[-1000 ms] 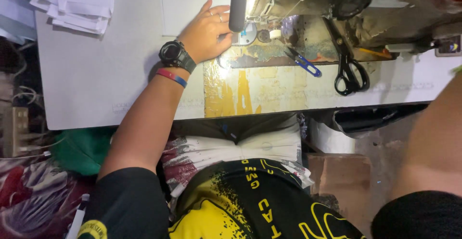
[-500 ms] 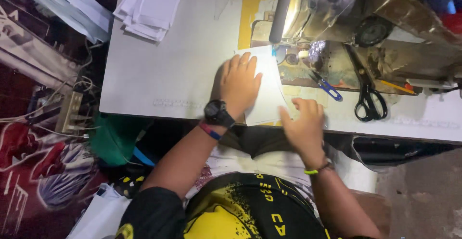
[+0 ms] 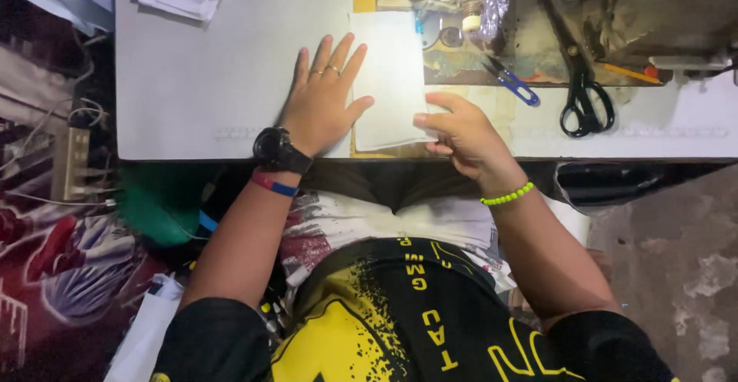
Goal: Sewing small white labels or fabric components using an industrial sewing machine
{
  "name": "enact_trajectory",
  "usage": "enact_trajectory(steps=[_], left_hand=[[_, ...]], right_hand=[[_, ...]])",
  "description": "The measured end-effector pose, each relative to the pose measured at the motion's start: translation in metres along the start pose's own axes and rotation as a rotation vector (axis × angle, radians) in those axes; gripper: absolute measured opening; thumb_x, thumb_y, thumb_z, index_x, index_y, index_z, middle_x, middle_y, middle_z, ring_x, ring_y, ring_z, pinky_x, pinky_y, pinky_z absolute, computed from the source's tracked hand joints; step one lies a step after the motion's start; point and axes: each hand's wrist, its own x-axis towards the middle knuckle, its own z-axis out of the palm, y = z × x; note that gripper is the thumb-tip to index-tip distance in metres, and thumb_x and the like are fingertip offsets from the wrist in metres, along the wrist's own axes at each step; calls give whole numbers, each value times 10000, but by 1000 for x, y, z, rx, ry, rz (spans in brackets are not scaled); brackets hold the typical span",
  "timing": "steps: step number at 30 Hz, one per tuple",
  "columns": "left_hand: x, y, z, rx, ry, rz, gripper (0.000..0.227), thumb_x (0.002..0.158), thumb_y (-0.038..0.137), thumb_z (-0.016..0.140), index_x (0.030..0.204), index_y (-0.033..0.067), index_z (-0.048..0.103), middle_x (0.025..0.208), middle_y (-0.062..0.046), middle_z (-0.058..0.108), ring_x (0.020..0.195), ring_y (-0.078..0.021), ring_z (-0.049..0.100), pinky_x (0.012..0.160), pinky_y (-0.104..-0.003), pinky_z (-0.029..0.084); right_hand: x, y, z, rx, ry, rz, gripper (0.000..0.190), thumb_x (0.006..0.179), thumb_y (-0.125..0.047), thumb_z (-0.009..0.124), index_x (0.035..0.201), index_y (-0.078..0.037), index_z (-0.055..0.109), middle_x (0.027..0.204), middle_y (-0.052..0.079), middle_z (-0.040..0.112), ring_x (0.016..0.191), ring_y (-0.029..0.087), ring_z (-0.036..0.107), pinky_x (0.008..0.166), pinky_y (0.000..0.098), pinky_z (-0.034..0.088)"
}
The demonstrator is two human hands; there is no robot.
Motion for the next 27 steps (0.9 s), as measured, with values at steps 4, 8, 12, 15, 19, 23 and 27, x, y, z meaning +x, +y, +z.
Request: enact_trajectory(steps=[4,8,12,15,19,23,27], left_hand=[[-5,-10,11,-31,59,43,666,1050,415,521,1625,161,301,1686,-120,267,1547,-420,154,1216,-661,68],[-8,-1,-2,-56,41,46,659,1040,332,538,1615,111,304,1677,-165,271,1546,-424,164,1230,-641,85],[-14,4,14,69,-58,76,674,1050,496,402,1626,165,293,1696,-97,222,1544,-431,118,1208,-662,63],[-12,5,9,83,1,112,662,1048,478,443,1608,137,350,1677,-128,280,1521,-473,177,1185,-697,105],[-3,0,6,0,-27,213,598,1055,341,484,1593,105,369,1663,-145,306,1532,-401,197,1221,-605,133],[3,11,-5,-36,55,298,479,1060,248,486,1471,4,486,1571,-208,448,1498,-405,295,1241,-519,180],[20,20,15,33,52,323,721,1068,441,574,1609,31,329,1680,-155,249,1544,-384,174,1254,-522,189]], right_hand=[[1,11,-9,-9,-178,-68,276,945,-139,706,781,-87,491,579,25,425,438,121,525,399,186,280],[-13,-5,7,-172,-52,-20,269,852,-94,740,1042,-40,558,802,104,619,498,181,661,321,192,236],[-26,-4,8,-288,-70,-35,158,838,-138,771,842,-49,641,769,140,773,457,125,571,392,186,269],[-23,1,5,-363,-41,-116,191,864,-158,768,753,-58,647,771,93,788,449,99,555,503,194,385],[-18,0,6,-404,2,-80,300,930,-206,723,691,-61,615,562,141,645,535,127,660,462,192,336],[-29,-12,12,-548,64,-53,285,896,-242,693,680,-83,594,692,134,753,449,94,568,487,220,388],[-26,-7,8,-603,100,-88,275,898,-258,692,679,-120,599,684,42,739,422,94,527,410,236,354]])
